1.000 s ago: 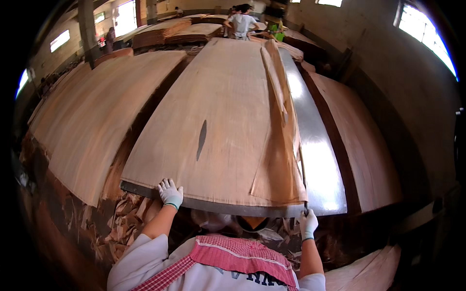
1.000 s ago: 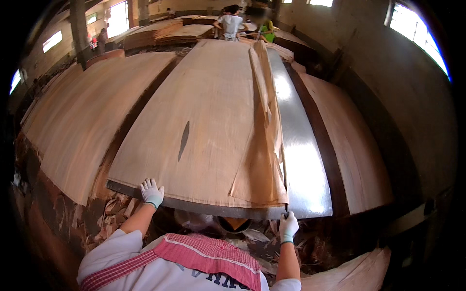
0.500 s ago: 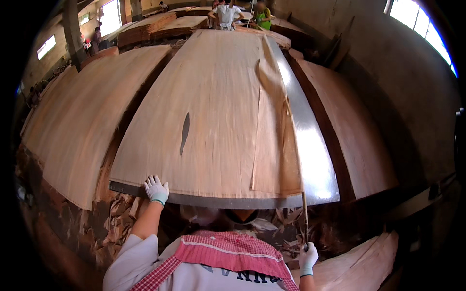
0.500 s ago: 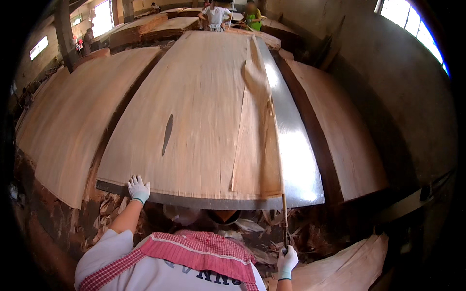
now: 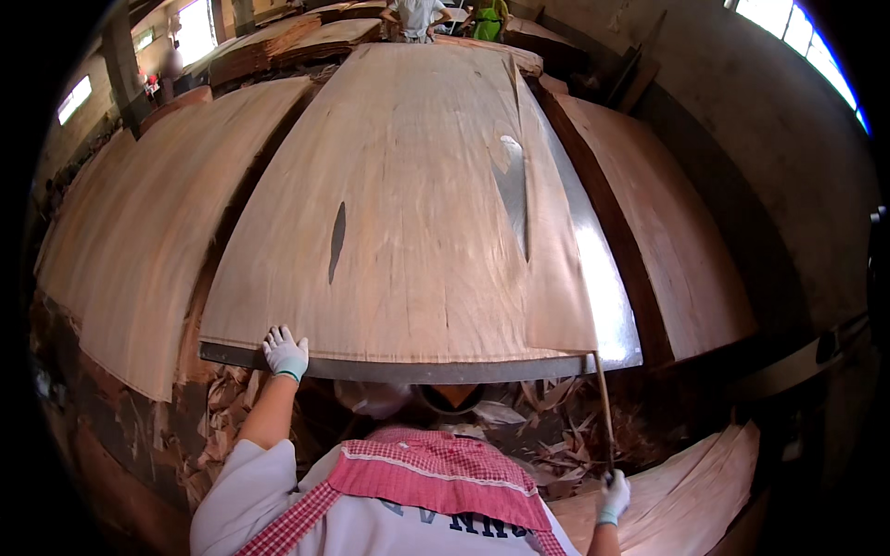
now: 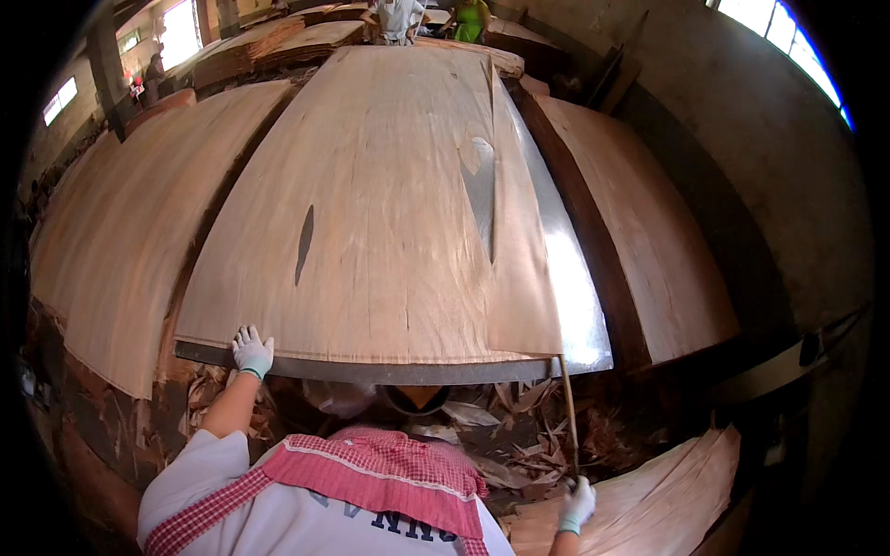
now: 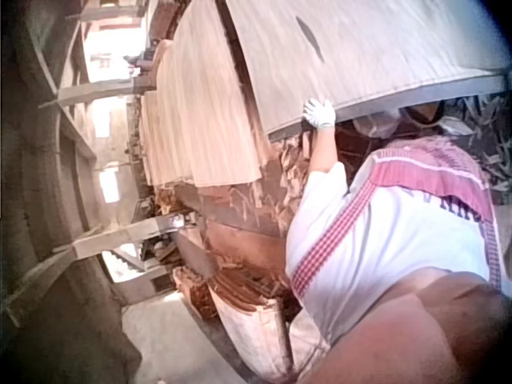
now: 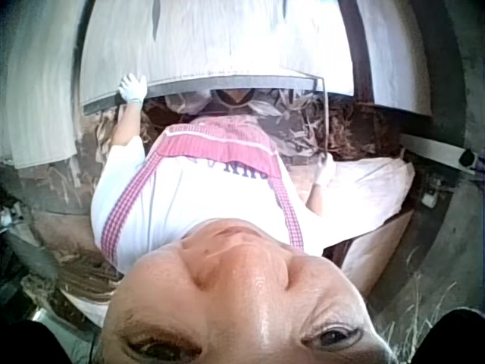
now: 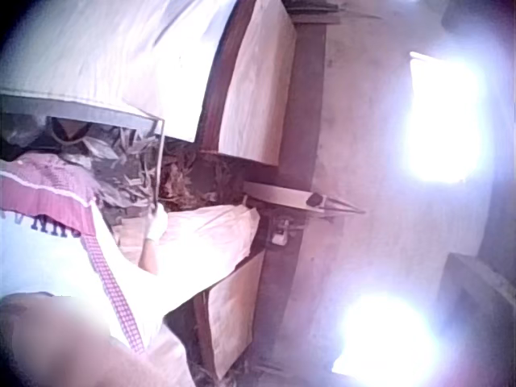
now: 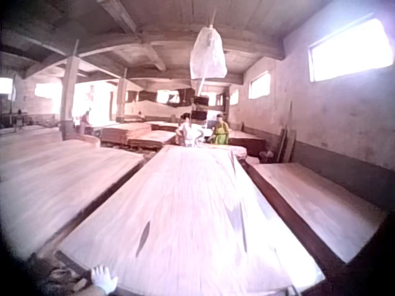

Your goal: The person uses tape and a small tool to join and secure thin sheets of wood veneer on a large work table.

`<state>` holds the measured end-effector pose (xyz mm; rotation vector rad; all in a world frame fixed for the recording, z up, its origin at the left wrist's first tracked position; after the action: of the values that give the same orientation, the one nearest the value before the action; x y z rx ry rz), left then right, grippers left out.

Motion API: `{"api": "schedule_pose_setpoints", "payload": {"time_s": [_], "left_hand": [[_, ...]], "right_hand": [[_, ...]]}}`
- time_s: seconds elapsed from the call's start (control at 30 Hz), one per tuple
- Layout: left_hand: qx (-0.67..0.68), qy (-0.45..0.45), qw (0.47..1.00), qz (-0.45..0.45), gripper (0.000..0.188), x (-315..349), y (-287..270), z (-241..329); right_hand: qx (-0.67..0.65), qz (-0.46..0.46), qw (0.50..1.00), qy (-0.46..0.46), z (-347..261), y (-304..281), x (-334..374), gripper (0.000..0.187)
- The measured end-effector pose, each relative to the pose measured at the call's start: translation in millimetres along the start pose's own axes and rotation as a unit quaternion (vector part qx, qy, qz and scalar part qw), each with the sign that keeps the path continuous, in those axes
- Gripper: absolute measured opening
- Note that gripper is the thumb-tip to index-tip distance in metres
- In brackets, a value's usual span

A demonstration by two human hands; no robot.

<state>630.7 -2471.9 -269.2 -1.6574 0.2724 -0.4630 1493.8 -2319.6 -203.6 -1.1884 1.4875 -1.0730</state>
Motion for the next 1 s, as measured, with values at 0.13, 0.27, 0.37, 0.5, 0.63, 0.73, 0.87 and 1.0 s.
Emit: {"api": "schedule_pose_setpoints", "payload": {"time_s": [0.13, 0.27, 0.37, 0.5, 0.63, 0.73, 0.87, 1.0], "left_hand": [[-0.003, 0.006, 1.0, 0.002, 0.072, -2.8, 2.5, 3.4], [-0.013, -0.001, 1.0, -0.005, 0.072, -3.6, 4.9, 0.7], [-0.011, -0.004, 1.0, -0.011, 0.072, -7.4, 3.9, 1.3], [0.002, 0.001, 1.0, -0.016, 0.071, -2.8, 0.5, 6.1], [0.009, -0.009, 1.0, -0.008, 0.071, -0.7, 3.2, -5.8], [-0.009, 0.0, 1.0, 0.012, 0.069, 5.5, -16.3, 5.6], [0.061, 0.135, 0.984, 0.097, 0.066, 40.8, -58.7, 90.8], [0.512, 0.337, 0.758, -0.223, 0.069, 114.4, -70.5, 219.4]], "right_hand": [[0.012, 0.052, 0.995, 0.079, 112.1, -24.9, 13.8, 0.018], [0.044, 0.101, 0.993, 0.032, 108.2, -42.9, -20.3, 0.013], [0.02, 0.125, 0.992, -0.016, 61.4, -61.5, -69.3, 0.012], [0.055, 0.145, 0.987, -0.042, 19.3, -93.8, -119.3, 0.013], [0.022, 0.12, 0.987, -0.109, -85.5, -91.3, -126.2, 0.016], [-0.188, -0.014, 0.978, -0.087, -151.2, -23.6, -101.3, 0.019], [-0.437, -0.17, 0.881, -0.07, -284.8, 64.7, -51.4, 0.021], [-0.539, -0.34, 0.765, -0.093, -447.7, 89.9, 30.2, 0.018]]}}
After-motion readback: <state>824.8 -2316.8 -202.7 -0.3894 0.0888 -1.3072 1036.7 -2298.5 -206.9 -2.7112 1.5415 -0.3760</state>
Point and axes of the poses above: each hand's wrist, its own x-axis away from the middle knuckle, its own y-axis out of the palm, z = x × y, the point moved 10 cm from there along -x, towards the middle knuckle
